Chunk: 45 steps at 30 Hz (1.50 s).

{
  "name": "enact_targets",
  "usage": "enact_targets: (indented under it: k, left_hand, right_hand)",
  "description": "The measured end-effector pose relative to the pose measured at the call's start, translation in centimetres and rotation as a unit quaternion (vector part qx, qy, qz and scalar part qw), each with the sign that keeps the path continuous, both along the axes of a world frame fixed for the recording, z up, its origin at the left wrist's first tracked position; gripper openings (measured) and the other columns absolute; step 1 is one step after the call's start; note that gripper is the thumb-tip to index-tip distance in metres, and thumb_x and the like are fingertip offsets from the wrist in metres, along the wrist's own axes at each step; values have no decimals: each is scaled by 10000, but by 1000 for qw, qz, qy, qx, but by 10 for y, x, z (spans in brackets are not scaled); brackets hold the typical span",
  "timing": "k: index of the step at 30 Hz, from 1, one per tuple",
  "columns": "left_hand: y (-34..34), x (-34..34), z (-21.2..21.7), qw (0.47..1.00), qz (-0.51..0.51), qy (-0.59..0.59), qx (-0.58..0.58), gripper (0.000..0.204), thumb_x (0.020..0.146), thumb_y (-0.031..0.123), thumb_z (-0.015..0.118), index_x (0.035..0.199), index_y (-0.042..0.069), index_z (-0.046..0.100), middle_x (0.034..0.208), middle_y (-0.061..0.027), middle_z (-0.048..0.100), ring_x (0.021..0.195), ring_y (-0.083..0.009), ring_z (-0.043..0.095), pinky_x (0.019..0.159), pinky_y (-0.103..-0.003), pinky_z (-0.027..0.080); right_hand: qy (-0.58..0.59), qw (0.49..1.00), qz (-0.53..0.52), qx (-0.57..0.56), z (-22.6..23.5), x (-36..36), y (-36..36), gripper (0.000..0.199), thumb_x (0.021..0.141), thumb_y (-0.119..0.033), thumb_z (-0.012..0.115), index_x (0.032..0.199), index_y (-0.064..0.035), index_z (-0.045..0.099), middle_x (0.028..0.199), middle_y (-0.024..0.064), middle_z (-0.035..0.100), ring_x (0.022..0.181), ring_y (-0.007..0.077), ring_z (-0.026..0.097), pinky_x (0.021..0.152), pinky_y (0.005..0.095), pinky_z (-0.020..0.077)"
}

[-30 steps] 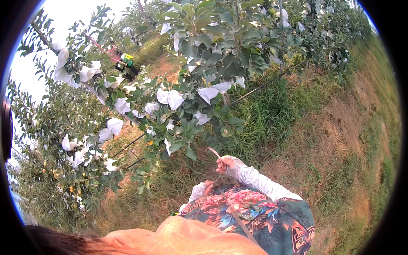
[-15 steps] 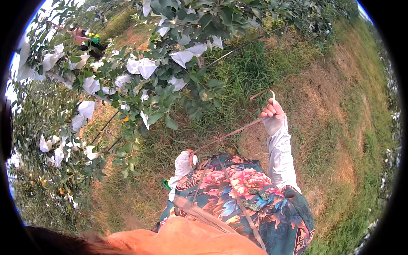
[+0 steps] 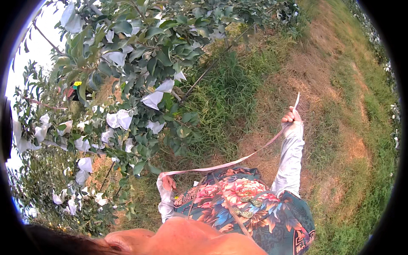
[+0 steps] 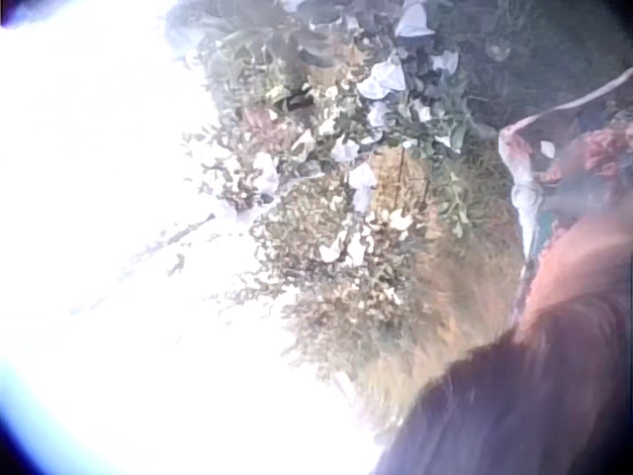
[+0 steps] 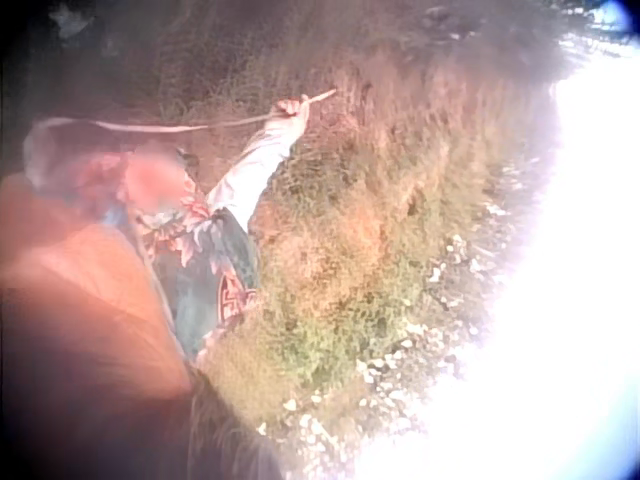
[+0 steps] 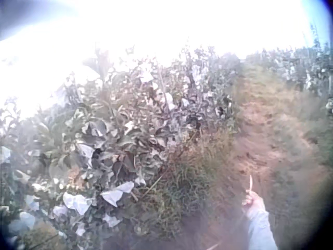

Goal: The person ties tree branches to a vertical support pole using a pink ribbon. They reach up to wrap the ribbon around the branch and pole, then tie it securely. The person repeats this process for multiple branches along the row.

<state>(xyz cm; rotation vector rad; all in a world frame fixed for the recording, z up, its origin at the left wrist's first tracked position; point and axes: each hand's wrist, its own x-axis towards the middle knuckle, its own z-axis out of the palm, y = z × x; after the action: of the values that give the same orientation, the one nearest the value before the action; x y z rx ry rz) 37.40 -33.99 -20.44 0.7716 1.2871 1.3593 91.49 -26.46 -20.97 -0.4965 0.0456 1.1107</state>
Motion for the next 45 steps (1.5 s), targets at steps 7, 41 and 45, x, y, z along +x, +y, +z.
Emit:
enact_targets:
  k: [7,41,45]
  left_hand:
    - [72,157,197,672,89,366,637,244,957,257,336,976,35,435,733,-74,445,690,-209,508,621,-347,522]
    - [380,483,-28,873,-485,-49,5,362,954,304,379,749,50,535,544,20,454,529,-70,433,521,-212,352]
    - [395,502,-46,872,-488,-43,-4,413,954,319,375,675,56,527,541,25,448,531,-70,422,515,-217,338]
  right_hand:
    - [-88,991,90,-43,4,-30,42,185,863,-210,561,966,-60,528,601,-38,414,503,82,405,487,259,392]
    - [-639,698,321,-39,-39,123,269,151,844,-38,510,958,-8,604,834,118,601,780,221,592,704,304,453]
    - [-504,773,383,-28,-3,126,298,195,925,-128,450,1022,-16,576,899,62,600,709,108,541,654,241,454]
